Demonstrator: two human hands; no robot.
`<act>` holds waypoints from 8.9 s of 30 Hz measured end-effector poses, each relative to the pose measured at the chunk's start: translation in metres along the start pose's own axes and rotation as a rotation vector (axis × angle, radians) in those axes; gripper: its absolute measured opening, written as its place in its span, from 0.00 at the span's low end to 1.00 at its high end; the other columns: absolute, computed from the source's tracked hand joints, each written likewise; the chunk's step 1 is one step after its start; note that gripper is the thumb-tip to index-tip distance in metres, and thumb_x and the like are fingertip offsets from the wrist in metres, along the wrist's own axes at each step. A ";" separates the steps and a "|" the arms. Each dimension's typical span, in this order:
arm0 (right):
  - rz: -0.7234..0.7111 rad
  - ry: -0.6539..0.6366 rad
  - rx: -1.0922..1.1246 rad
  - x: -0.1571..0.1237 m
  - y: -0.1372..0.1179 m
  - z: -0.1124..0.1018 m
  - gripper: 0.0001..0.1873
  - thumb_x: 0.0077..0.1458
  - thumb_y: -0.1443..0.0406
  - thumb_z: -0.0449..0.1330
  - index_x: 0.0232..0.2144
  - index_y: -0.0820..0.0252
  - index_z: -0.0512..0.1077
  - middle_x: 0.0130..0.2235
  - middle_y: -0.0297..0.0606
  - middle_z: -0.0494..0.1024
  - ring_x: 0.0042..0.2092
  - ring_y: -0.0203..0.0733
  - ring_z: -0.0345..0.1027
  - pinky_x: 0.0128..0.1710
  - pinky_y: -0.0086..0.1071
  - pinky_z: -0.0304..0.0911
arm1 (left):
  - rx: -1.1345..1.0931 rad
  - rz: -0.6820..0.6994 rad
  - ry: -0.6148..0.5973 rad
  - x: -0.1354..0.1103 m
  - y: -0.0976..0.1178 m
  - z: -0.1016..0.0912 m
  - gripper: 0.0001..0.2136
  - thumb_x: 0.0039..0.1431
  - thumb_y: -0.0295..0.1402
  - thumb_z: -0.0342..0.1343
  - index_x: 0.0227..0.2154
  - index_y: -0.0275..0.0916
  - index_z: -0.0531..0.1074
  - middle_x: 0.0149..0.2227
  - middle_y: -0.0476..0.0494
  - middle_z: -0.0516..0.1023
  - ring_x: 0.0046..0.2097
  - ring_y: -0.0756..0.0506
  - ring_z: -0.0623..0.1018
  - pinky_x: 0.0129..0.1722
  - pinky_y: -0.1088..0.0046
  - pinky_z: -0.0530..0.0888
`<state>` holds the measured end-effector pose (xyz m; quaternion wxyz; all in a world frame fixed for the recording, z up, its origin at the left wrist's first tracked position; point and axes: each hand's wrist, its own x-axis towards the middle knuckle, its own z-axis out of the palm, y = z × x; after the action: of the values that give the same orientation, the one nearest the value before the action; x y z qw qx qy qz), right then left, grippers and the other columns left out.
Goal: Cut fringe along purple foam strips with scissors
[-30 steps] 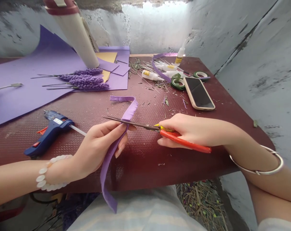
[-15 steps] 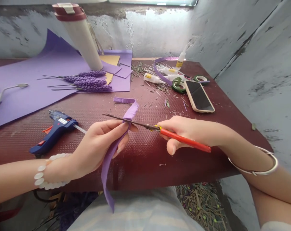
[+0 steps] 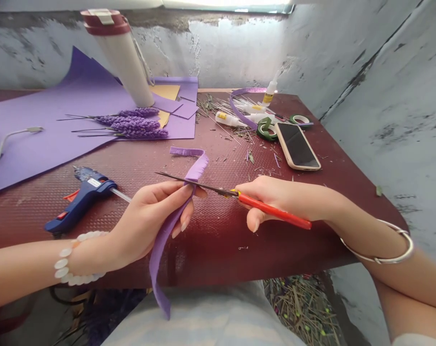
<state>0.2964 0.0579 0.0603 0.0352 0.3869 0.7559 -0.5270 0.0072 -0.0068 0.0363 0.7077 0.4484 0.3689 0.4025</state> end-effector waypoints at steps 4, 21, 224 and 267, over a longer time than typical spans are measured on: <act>0.009 -0.019 0.015 -0.003 -0.001 0.000 0.24 0.61 0.49 0.73 0.30 0.47 0.62 0.23 0.24 0.71 0.29 0.44 0.62 0.29 0.39 0.54 | 0.013 0.001 0.008 0.001 0.001 0.001 0.23 0.70 0.51 0.80 0.32 0.39 0.80 0.23 0.53 0.78 0.23 0.53 0.71 0.25 0.75 0.66; 0.101 0.122 -0.209 0.001 -0.015 0.003 0.26 0.48 0.51 0.77 0.33 0.46 0.63 0.29 0.27 0.74 0.30 0.46 0.64 0.31 0.41 0.58 | -0.018 0.069 0.015 0.006 -0.006 0.000 0.24 0.72 0.48 0.78 0.31 0.41 0.73 0.23 0.57 0.72 0.24 0.54 0.70 0.27 0.76 0.66; 0.053 0.008 -0.034 -0.005 0.008 -0.001 0.20 0.70 0.45 0.70 0.34 0.46 0.71 0.22 0.25 0.74 0.26 0.47 0.63 0.28 0.42 0.56 | 0.105 0.066 0.032 0.001 -0.009 0.001 0.25 0.78 0.52 0.73 0.29 0.42 0.73 0.24 0.51 0.80 0.24 0.51 0.71 0.27 0.72 0.68; 0.124 -0.028 0.019 -0.011 0.001 0.007 0.18 0.69 0.51 0.68 0.36 0.45 0.63 0.20 0.21 0.68 0.26 0.45 0.63 0.32 0.41 0.56 | 0.013 0.082 -0.060 0.000 -0.013 -0.001 0.18 0.82 0.48 0.70 0.42 0.39 0.80 0.24 0.56 0.74 0.24 0.53 0.70 0.26 0.76 0.67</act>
<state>0.3023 0.0460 0.0616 0.0744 0.4258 0.7248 -0.5365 0.0094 -0.0100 0.0243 0.6984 0.4797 0.3313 0.4152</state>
